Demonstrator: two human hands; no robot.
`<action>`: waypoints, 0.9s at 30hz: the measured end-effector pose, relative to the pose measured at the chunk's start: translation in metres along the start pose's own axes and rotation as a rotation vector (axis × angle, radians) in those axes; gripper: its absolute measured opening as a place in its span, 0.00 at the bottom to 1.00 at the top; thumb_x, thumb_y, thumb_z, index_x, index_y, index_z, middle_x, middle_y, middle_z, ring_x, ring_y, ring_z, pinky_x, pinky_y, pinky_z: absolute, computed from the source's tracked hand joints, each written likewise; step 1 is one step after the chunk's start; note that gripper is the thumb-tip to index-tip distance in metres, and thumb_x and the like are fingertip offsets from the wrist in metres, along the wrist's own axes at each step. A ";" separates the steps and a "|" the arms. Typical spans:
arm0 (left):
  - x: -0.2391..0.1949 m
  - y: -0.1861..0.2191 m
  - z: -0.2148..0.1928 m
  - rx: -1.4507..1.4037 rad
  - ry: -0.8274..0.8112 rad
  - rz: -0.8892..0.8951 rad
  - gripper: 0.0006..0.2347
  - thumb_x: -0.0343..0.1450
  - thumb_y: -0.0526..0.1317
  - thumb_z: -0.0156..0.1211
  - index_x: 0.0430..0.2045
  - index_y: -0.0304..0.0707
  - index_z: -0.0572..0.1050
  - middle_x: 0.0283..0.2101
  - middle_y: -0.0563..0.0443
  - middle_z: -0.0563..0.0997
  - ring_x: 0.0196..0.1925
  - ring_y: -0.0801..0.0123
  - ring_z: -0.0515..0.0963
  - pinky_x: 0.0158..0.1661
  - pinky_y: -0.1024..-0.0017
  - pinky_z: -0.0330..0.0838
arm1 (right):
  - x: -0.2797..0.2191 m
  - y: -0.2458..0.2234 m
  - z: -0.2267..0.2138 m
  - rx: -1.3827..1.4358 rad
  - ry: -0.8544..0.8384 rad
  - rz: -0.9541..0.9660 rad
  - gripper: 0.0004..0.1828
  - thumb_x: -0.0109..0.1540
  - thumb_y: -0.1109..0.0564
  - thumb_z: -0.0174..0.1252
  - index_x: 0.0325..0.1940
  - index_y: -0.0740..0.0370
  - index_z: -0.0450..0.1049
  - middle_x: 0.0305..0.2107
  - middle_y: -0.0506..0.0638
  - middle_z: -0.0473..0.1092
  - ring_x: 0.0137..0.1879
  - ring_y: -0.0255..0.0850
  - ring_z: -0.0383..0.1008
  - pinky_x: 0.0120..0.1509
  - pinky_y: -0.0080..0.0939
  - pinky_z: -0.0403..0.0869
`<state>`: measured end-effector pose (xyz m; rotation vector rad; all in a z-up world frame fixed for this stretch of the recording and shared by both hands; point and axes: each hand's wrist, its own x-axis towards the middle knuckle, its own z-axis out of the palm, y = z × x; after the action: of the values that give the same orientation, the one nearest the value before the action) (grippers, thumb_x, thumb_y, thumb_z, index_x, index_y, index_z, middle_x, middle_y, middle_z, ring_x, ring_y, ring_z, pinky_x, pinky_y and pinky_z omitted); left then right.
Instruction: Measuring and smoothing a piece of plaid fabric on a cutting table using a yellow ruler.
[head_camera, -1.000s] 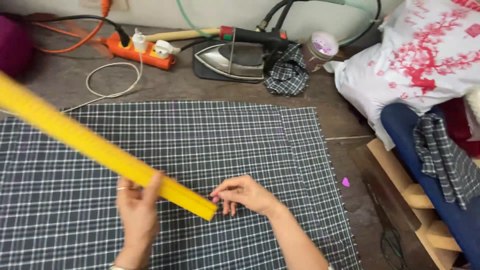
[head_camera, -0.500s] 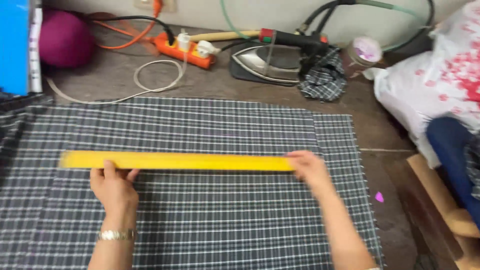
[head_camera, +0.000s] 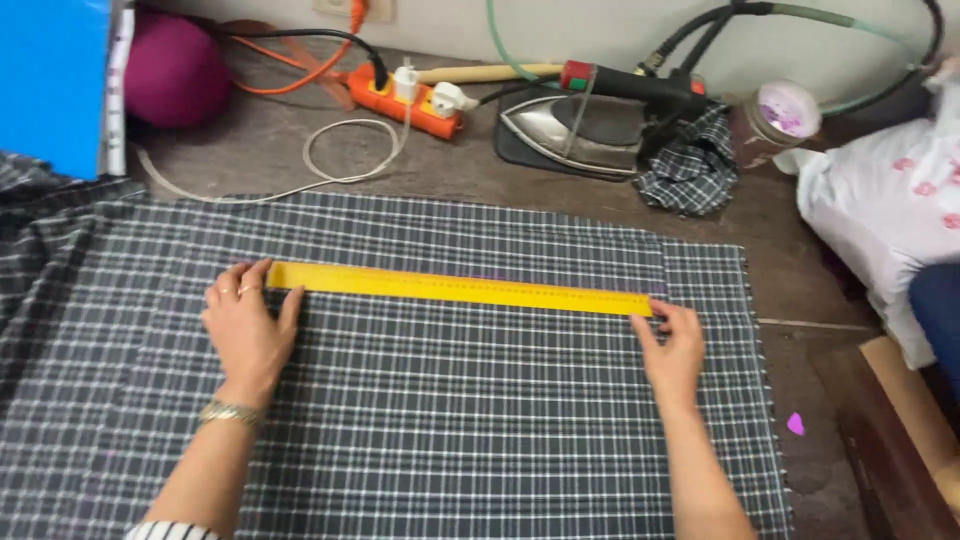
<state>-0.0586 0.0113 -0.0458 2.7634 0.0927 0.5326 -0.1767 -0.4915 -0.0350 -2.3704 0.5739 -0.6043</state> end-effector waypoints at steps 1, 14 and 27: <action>-0.002 0.007 -0.006 0.017 -0.022 0.081 0.21 0.66 0.48 0.67 0.52 0.44 0.76 0.52 0.47 0.76 0.56 0.52 0.73 0.49 0.53 0.68 | -0.004 -0.003 -0.001 -0.064 0.021 -0.089 0.17 0.57 0.60 0.69 0.48 0.66 0.76 0.40 0.59 0.67 0.41 0.52 0.71 0.47 0.48 0.71; -0.024 -0.041 0.040 0.006 0.157 0.328 0.08 0.77 0.39 0.70 0.50 0.47 0.83 0.60 0.52 0.83 0.54 0.56 0.78 0.52 0.60 0.66 | -0.007 0.009 0.005 -0.188 0.080 -0.242 0.19 0.59 0.54 0.63 0.50 0.67 0.76 0.40 0.53 0.64 0.48 0.46 0.64 0.51 0.45 0.71; -0.010 -0.011 0.009 -0.097 0.131 0.394 0.04 0.73 0.33 0.67 0.39 0.37 0.82 0.50 0.42 0.84 0.44 0.52 0.80 0.49 0.60 0.72 | -0.008 0.008 0.006 -0.225 0.098 -0.276 0.16 0.62 0.54 0.59 0.49 0.68 0.76 0.42 0.57 0.65 0.50 0.49 0.65 0.57 0.47 0.65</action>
<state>-0.0643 0.0173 -0.0605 2.6557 -0.4441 0.7934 -0.1821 -0.4902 -0.0464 -2.6693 0.3740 -0.8176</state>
